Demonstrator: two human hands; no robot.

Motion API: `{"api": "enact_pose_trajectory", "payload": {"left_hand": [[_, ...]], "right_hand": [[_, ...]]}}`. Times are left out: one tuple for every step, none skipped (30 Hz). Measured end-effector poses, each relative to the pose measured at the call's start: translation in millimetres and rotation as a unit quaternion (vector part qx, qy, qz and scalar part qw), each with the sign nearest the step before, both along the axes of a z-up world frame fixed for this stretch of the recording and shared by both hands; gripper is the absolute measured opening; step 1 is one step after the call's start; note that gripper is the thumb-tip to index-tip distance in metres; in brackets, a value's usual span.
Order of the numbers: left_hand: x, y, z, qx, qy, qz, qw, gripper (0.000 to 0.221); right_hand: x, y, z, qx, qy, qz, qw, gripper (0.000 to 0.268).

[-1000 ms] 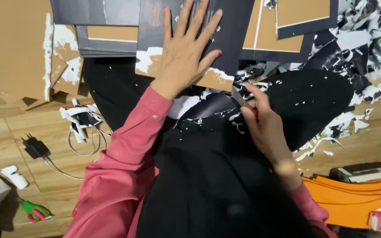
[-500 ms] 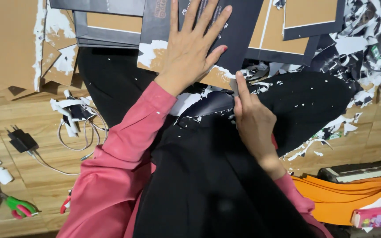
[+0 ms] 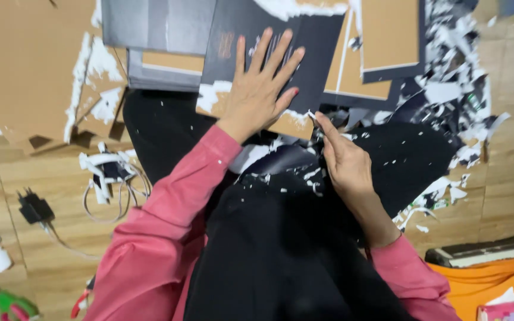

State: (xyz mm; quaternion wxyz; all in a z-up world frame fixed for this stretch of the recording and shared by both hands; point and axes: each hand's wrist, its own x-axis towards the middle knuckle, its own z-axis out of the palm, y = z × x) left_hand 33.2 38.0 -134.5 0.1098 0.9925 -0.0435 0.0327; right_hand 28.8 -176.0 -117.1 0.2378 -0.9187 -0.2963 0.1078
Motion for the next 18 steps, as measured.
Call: {"api": "enact_pose_trajectory", "payload": {"left_hand": [[1,-1,-3,0.007,-0.011,0.004,1.000,0.056],[1,-1,-4,0.012,-0.024,0.003,1.000,0.056],[2,-2,-6,0.019,-0.018,0.010,1.000,0.056],[1,-3,-9,0.024,-0.009,0.018,0.999,0.057],[4,-5,-12,0.029,-0.018,0.019,0.999,0.057],[3,-6,-16,-0.009,-0.041,0.018,0.999,0.055],[3,-8,-19,-0.048,-0.065,0.018,0.997,0.053],[3,-7,-20,-0.043,-0.072,0.016,0.996,0.053],[4,-7,-21,-0.039,-0.075,0.019,0.996,0.053],[4,-8,-23,-0.037,-0.077,0.022,0.996,0.054],[5,-8,-22,-0.035,-0.084,0.021,0.996,0.054],[4,-8,-23,-0.037,-0.080,0.020,0.996,0.056],[4,-8,-23,-0.038,-0.075,0.018,0.996,0.058],[5,-8,-20,-0.036,-0.080,0.016,0.996,0.058],[5,-7,-18,-0.040,-0.077,0.014,0.996,0.074],[0,-9,-19,-0.047,-0.066,0.012,0.997,0.089],[-4,-10,-15,-0.048,-0.064,0.011,0.997,0.089],[-5,-10,-12,-0.044,-0.055,0.004,0.997,0.098]], "right_hand": [[4,-1,4,0.004,0.008,0.004,1.000,0.044],[5,-2,2,0.009,-0.004,0.003,1.000,0.044],[6,-3,0,-0.027,-0.018,-0.005,0.999,0.045],[5,-4,-3,-0.064,-0.029,-0.015,0.997,0.045],[11,-2,-1,-0.059,-0.038,-0.015,0.997,0.045],[13,-1,1,-0.033,-0.020,-0.036,0.999,0.041],[15,1,2,-0.007,-0.002,-0.057,0.998,0.039],[17,-1,-9,-0.002,-0.009,-0.058,0.998,0.039],[20,-1,-21,0.106,0.087,-0.106,0.985,0.037],[24,-4,-32,0.211,0.181,-0.150,0.949,0.035],[21,-1,-34,0.215,0.175,-0.148,0.949,0.035],[18,2,-36,0.279,0.246,-0.204,0.906,0.035],[14,4,-40,0.341,0.314,-0.254,0.849,0.035],[14,8,-31,0.344,0.309,-0.253,0.850,0.035],[14,12,-24,0.383,0.370,-0.273,0.801,0.036],[8,13,-17,0.413,0.433,-0.294,0.745,0.036],[2,11,-17,0.412,0.434,-0.297,0.744,0.036],[0,10,-17,0.416,0.445,-0.296,0.736,0.039]]}}
